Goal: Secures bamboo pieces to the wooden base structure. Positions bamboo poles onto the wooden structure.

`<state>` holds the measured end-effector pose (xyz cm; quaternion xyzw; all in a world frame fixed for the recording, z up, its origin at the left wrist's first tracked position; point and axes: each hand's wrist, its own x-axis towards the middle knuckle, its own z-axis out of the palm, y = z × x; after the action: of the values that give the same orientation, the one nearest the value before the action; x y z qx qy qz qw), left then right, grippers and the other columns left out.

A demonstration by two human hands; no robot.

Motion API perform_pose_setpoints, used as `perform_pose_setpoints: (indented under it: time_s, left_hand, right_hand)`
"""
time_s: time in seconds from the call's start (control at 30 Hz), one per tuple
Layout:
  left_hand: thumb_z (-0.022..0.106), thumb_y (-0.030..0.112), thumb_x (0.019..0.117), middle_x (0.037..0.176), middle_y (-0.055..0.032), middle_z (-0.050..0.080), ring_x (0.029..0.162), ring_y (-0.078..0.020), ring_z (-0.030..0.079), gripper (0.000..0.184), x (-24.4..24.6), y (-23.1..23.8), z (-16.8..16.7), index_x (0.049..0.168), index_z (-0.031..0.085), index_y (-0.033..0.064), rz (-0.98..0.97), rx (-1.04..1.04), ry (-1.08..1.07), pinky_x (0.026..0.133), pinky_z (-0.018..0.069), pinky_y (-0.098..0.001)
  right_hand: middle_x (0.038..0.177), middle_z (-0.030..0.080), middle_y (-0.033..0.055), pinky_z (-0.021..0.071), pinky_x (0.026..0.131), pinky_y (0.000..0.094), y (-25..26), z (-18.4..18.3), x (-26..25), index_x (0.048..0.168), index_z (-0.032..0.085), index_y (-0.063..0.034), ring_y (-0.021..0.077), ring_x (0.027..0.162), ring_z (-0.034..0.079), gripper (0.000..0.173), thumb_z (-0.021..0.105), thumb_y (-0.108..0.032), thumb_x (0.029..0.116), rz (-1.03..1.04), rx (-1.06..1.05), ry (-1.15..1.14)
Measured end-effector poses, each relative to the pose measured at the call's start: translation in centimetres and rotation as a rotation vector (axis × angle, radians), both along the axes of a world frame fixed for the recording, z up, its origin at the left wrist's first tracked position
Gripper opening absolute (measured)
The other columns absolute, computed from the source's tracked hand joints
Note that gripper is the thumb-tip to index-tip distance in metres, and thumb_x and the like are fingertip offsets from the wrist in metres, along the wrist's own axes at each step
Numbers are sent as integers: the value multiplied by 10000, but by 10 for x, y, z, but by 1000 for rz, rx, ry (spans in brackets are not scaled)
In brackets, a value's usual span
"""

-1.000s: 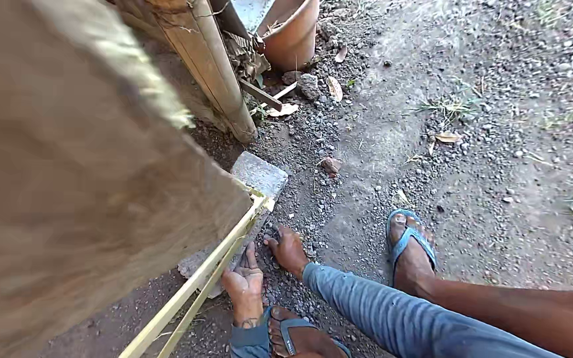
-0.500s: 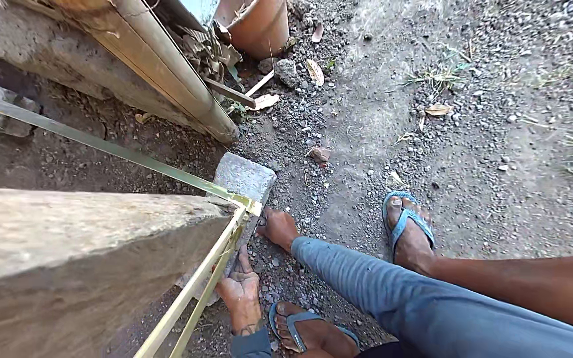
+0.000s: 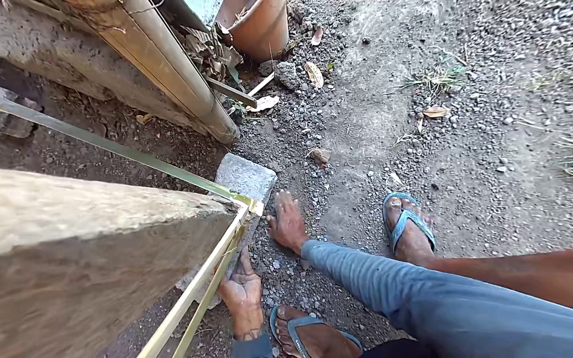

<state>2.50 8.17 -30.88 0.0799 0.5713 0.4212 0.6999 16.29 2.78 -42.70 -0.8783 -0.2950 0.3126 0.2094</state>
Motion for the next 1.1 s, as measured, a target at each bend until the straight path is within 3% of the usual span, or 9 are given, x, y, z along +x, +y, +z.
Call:
perform_pose_setpoints:
  time_s: [0.23,0.43,0.53,0.67,0.77,0.83,0.9,0.97,1.1]
  left_hand:
    - [265,437,1125,1209,-135,686,1050,-269,729,461,-2,-3,-3,1380,461,107,-28,6,24,840,636,-389]
    - [231,471,1123,1215,-130,685,1057,-255,723,507,-5,-4,-4,1413,435,109,-91,18,-24,852,629,-371]
    - [214,543,1104,1204,-167,701,1024,-264,738,634,-23,-4,-2,1412,446,39,-232,-44,-8,856,629,-369]
    - [273,456,1127,897,-128,735,733,-185,731,591,-63,-22,14,1201,578,-45,-520,-77,416,646,605,-298]
    - [535,177,1055,677,-19,664,543,-71,644,268,-112,-30,11,1006,639,-66,-532,507,925,537,581,-249]
    - [692,173,932,909,-141,700,795,-96,677,383,-139,-12,11,1128,617,-147,-476,806,1209,755,588,-268]
    - [702,220,926,1308,-349,593,1239,-316,605,654,-154,16,12,1363,464,-204,-543,853,1332,1091,465,-392]
    - [622,313,986,1436,-359,497,1366,-374,504,705,-154,44,8,1443,389,-172,-623,834,1342,1170,387,-417]
    - [527,268,1073,1575,-297,386,1482,-333,388,645,-128,67,-7,1556,295,-91,-630,652,1162,1237,292,-410]
  right_hand:
    - [1717,156,180,82,1295,531,13,10,-6,1625,255,-15,326,1605,79,658,306,-390,1086,139,-58,98]
    - [1687,293,124,163,1274,553,5,34,32,1586,391,-74,282,1581,214,633,437,-432,1066,217,-43,203]
    - [1705,249,112,135,1283,542,-14,36,13,1622,316,-92,276,1594,164,696,437,-471,1051,199,-11,128]
    - [1718,161,173,85,1288,556,-32,31,-25,1645,200,-43,319,1604,93,822,395,-551,1029,256,-30,86]
    - [1726,76,192,72,1284,555,-23,30,-36,1646,170,-31,346,1605,27,895,402,-615,1009,295,-80,104]
    - [1725,58,202,65,1283,561,-14,38,-32,1640,178,-12,346,1605,16,940,407,-659,996,311,-120,134]
    - [1729,61,186,74,1279,567,-15,46,-28,1637,208,-26,331,1606,28,933,417,-669,994,340,-119,152]
    - [1725,132,165,110,1274,573,-22,48,-26,1623,278,-41,319,1602,100,860,418,-631,1014,305,-5,139]
    - [1623,342,265,261,1237,583,-12,45,13,1536,400,47,414,1511,334,681,384,-442,1063,-211,255,101]
